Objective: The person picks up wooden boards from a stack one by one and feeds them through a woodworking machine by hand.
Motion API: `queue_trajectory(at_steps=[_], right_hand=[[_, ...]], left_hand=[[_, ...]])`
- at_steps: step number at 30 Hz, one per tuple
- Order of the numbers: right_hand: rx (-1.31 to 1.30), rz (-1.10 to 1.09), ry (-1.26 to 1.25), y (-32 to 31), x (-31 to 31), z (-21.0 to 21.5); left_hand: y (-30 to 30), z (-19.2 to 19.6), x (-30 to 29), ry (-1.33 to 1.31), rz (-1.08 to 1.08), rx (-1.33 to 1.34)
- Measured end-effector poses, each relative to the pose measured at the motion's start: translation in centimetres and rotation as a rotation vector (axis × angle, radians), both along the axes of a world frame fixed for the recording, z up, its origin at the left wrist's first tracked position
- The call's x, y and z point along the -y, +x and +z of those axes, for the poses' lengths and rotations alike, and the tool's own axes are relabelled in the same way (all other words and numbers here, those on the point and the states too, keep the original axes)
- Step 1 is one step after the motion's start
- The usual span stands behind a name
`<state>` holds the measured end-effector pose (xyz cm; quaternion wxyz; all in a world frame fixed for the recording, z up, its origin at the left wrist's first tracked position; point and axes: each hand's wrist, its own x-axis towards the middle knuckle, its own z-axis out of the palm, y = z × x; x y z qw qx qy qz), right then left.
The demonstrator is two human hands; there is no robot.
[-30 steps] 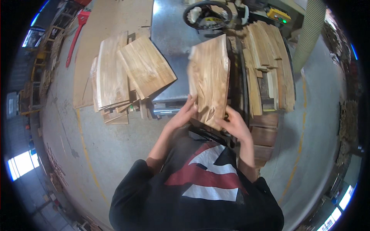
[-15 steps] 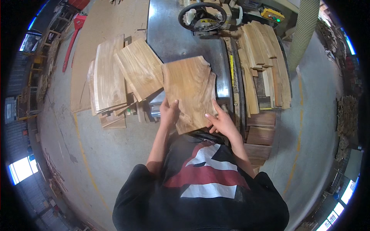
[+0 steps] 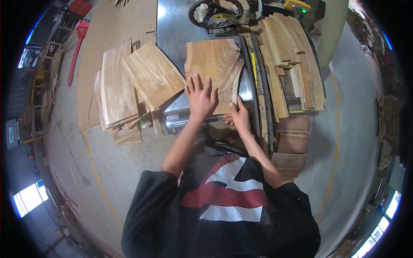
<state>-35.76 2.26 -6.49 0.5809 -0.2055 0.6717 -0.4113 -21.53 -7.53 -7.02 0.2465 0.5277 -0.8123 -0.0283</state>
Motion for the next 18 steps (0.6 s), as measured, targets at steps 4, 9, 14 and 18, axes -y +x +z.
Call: queue_trajectory(at_steps=[4, 9, 14, 18], right_hand=[[-0.030, -0.022, -0.046, -0.9, 0.8, -1.1], [0.044, -0.069, -0.078, -2.0, 1.6, -1.9], [0.046, -0.066, -0.068, -1.3, 2.2, -1.4], [0.134, -0.103, -0.108, -0.5, 3.7, -1.6]], left_hand=[[-2.1, -0.4, 0.5, 0.013, 0.177, 0.011], [-3.2, -1.0, 1.2, 0.026, 0.218, -0.008], [-2.3, -1.9, 2.0, -0.038, 0.165, 0.023], [-1.0, -2.4, 4.6, -0.007, 0.117, 0.079]])
